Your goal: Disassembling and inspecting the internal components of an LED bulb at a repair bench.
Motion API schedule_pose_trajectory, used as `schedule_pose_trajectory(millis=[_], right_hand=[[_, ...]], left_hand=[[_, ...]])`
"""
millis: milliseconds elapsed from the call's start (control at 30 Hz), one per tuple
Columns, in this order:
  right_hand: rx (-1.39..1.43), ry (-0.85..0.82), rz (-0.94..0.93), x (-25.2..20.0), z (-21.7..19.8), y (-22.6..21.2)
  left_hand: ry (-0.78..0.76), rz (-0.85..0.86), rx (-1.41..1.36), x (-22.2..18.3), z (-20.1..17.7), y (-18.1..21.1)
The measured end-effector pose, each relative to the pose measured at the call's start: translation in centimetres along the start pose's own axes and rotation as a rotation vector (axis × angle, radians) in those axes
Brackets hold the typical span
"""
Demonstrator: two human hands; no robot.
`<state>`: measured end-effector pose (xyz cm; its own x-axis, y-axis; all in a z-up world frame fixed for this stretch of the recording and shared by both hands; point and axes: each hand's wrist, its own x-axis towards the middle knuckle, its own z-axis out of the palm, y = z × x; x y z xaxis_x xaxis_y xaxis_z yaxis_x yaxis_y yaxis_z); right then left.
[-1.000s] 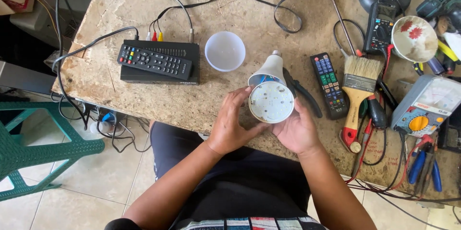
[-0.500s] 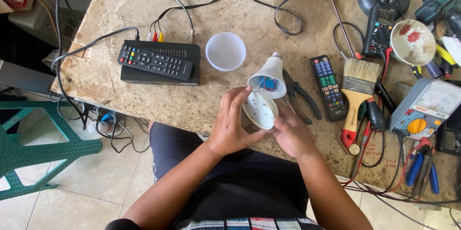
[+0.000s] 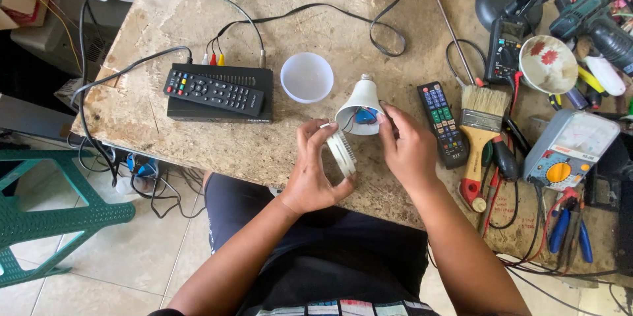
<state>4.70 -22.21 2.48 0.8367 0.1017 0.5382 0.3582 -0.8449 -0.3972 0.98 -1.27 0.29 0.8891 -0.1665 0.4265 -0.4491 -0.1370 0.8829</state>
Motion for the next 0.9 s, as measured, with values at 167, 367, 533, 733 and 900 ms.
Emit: schedule_pose_trajectory(millis=[167,367,533,733,900], right_hand=[[-0.002,0.072,-0.019,1.0,0.1,0.6],[0.08,0.067,0.142,1.6,-1.3,-0.8],[0.347,-0.047,0.361,1.8,-2.2,-1.5],[0.352,-0.061,0.379,1.6,-2.5,-2.1],[0.333,-0.058,0.397,1.3,-2.5,-2.1]], left_hand=[[0.055,0.064,-0.216,0.0,-0.3,-1.4],[0.068,0.044,-0.552,-0.5,0.3,-2.4],[0.029,-0.026,-0.602,-0.8,-0.4,-4.4],[0.03,-0.064,-0.7,-1.1,-0.3,-5.2],[0.06,-0.09,-0.78,-1.5,-0.1,-6.1]])
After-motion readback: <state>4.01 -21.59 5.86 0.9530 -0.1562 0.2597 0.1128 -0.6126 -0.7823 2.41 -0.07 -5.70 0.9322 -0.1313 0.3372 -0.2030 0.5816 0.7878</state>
